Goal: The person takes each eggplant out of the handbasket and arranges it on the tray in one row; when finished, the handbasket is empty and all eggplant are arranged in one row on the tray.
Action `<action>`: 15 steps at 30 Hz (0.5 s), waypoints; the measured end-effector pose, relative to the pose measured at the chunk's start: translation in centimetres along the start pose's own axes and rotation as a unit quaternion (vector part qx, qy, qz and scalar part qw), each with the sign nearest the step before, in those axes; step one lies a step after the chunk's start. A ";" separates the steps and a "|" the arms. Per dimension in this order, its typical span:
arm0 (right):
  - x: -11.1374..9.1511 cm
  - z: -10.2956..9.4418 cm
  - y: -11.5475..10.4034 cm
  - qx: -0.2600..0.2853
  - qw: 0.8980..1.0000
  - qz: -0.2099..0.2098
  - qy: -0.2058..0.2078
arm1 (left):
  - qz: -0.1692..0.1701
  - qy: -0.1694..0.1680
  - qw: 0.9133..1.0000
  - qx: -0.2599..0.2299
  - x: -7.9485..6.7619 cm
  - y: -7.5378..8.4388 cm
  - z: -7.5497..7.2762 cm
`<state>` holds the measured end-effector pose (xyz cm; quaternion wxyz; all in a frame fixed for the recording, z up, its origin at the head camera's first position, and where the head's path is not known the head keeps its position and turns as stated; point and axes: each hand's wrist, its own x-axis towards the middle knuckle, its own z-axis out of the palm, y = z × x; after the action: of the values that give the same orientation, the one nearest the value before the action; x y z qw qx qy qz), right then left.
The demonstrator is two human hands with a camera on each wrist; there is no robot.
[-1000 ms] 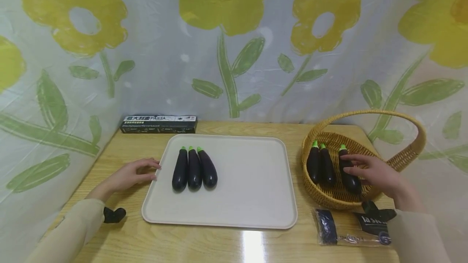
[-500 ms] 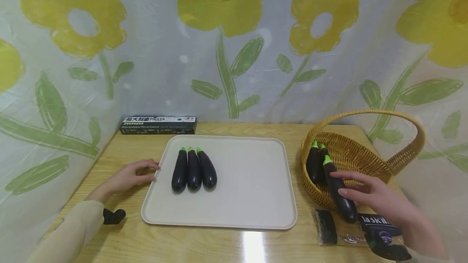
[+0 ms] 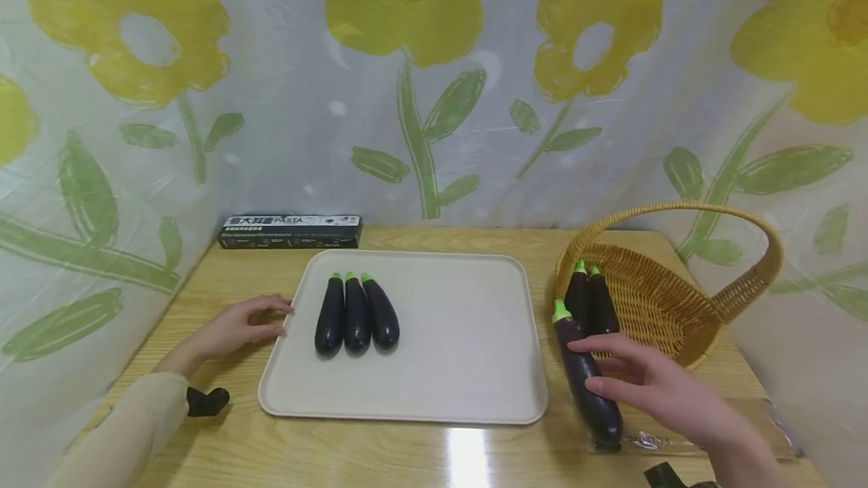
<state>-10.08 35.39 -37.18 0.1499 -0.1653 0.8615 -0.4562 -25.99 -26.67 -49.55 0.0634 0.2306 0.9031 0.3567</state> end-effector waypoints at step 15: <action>6.1 3.8 -1.2 0.043 0.999 0.029 -0.009 | 0.015 0.002 1.000 0.005 0.1 -0.1 0.0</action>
<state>-13.82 29.42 -38.84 0.1781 -0.1376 0.8440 -0.4868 -26.14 -26.64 -49.61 0.0550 0.2437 0.9016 0.3531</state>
